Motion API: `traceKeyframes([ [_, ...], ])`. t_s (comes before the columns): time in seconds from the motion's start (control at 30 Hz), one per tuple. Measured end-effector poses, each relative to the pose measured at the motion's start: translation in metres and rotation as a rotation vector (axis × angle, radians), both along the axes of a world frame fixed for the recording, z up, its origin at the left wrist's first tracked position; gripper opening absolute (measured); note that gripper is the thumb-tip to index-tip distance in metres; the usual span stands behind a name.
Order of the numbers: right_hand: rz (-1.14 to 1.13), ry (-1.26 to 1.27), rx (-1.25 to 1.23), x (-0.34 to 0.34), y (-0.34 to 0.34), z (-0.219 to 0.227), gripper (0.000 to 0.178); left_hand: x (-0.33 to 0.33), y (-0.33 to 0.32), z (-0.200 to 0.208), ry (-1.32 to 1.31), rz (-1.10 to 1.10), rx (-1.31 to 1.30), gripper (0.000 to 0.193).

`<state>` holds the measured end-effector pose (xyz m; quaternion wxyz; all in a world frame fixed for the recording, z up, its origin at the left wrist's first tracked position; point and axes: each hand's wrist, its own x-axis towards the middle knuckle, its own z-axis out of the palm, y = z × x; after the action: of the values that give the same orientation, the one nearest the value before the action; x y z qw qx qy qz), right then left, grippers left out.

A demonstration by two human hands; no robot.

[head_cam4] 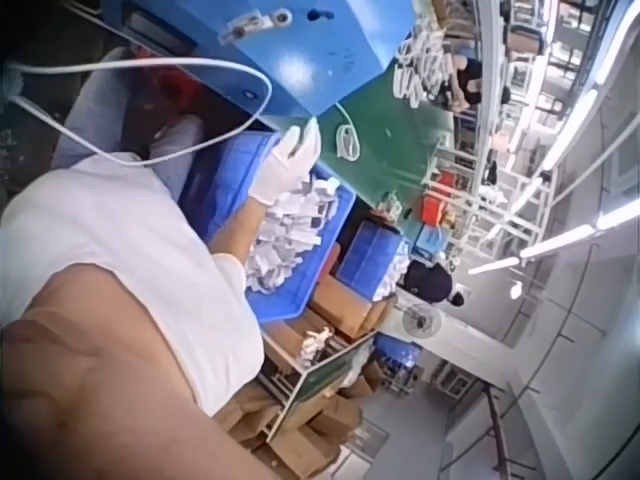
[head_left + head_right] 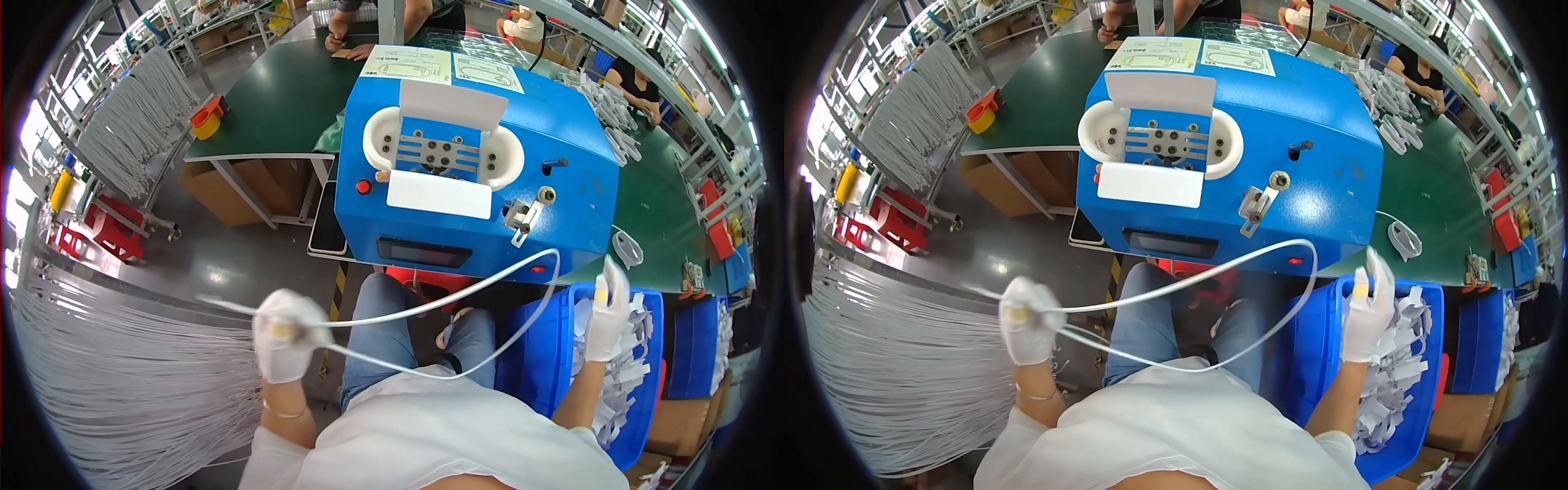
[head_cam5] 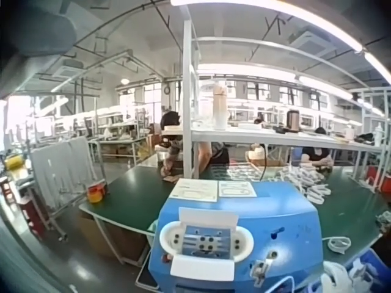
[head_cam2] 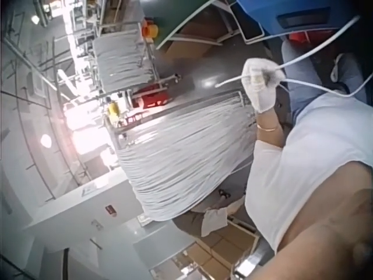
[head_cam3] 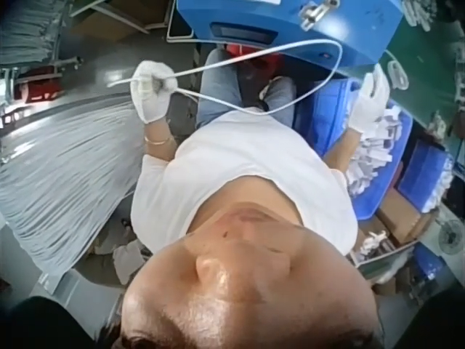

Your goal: Insert electrical cables into a processing machine and organize them into a storage bin.

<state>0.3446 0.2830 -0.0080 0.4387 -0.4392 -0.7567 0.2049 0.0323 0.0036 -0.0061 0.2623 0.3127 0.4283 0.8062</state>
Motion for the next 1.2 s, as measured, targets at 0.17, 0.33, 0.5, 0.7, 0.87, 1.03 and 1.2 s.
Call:
traceKeyframes([
  [0.17, 0.928, -0.053, -0.054, -0.092, -0.068, 0.059, 0.033, 0.053, 0.081, 0.055, -0.183, -0.457, -0.261, 0.026],
  [0.33, 0.453, -0.070, -0.138, -0.059, -0.039, 0.060, 0.014, 0.006, 0.094, 0.039, -0.157, 0.009, 0.008, 0.030],
  [0.5, 0.335, 0.026, -0.233, -0.026, -0.023, 0.049, 0.013, -0.029, 0.096, 0.060, -0.058, 0.047, -0.158, 0.016],
  [0.7, 0.320, 0.009, -0.105, -0.025, -0.021, 0.053, 0.009, -0.040, 0.096, 0.082, 0.041, -0.011, -0.222, 0.014],
  [0.87, 0.260, 0.033, -0.039, -0.028, -0.020, 0.056, 0.005, -0.044, 0.102, 0.095, 0.174, 0.030, -0.244, 0.010],
  [1.03, 0.228, 0.075, -0.031, -0.031, -0.016, 0.053, 0.004, -0.050, 0.111, 0.087, 0.102, 0.003, -0.269, 0.008],
  [1.2, 0.242, -0.001, -0.021, -0.023, -0.006, 0.053, 0.005, -0.037, 0.119, 0.086, 0.315, 0.188, -0.326, 0.007],
])
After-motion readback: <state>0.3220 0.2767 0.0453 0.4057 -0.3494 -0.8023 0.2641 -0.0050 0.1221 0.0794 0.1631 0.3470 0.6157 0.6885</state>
